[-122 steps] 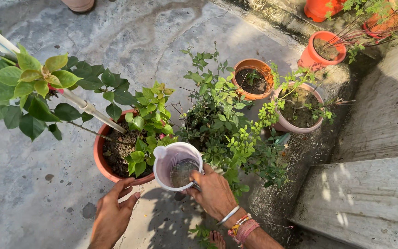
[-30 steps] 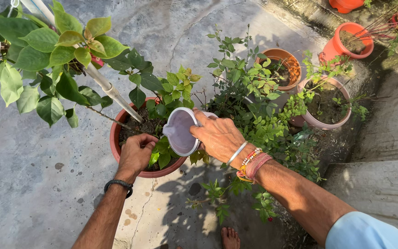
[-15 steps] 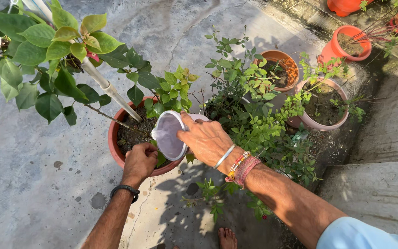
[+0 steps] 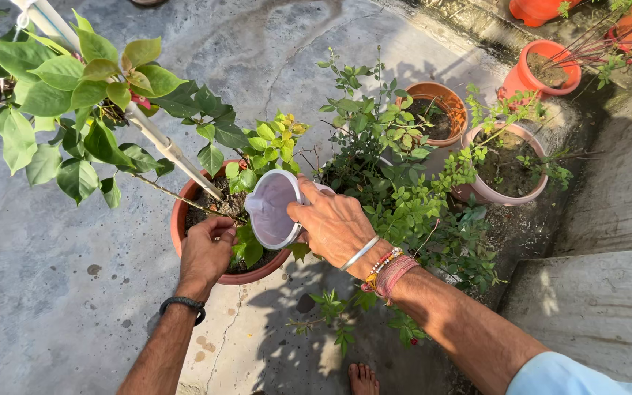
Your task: The person fills a small plastic mug with water from a large basin and pours the water into the soil of several potted plants.
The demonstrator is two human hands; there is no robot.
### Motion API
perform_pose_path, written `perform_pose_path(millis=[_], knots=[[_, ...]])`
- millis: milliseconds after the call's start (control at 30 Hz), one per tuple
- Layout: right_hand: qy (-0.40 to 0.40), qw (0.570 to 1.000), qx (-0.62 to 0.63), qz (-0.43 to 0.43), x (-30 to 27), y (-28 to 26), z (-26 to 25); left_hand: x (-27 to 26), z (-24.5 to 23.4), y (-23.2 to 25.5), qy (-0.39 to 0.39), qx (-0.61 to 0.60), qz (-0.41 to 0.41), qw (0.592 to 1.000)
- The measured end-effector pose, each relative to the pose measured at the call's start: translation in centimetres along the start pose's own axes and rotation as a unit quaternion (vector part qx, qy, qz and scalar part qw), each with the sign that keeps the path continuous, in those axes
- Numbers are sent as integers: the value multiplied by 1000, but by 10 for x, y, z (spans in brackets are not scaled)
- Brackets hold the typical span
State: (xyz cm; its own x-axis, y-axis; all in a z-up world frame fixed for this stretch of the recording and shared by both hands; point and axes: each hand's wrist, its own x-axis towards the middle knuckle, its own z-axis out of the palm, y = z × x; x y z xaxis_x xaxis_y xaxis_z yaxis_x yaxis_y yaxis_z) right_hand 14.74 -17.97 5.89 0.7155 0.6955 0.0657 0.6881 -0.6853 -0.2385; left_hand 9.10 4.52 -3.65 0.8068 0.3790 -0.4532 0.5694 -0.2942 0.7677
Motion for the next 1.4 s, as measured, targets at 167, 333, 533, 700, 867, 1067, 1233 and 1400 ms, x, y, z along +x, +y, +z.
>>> perform_pose_path(millis=[167,333,533,700,867,1067,1233,1400], knots=[[-9,997,-57,-43,-2,4,-1,2,4,-14,-5,23,-17,1000],[-21,995,-80,-64,2,-7,8,2,16,-31,-20,59,-8,998],[-5,999,11,-50,6,-18,17,3,11,-33,22,109,-43,993],[-36,995,88,-6,13,-27,12,10,-6,-31,48,40,-21,998],[-7,999,15,-42,20,-23,18,15,-18,-26,49,37,-19,998],[-81,995,-62,-23,23,-13,22,19,-7,-29,51,76,-12,996],[-102,989,-93,-43,16,-8,29,24,25,-42,41,93,24,995],[-85,992,-79,-54,9,-6,33,21,44,-49,31,148,44,988]])
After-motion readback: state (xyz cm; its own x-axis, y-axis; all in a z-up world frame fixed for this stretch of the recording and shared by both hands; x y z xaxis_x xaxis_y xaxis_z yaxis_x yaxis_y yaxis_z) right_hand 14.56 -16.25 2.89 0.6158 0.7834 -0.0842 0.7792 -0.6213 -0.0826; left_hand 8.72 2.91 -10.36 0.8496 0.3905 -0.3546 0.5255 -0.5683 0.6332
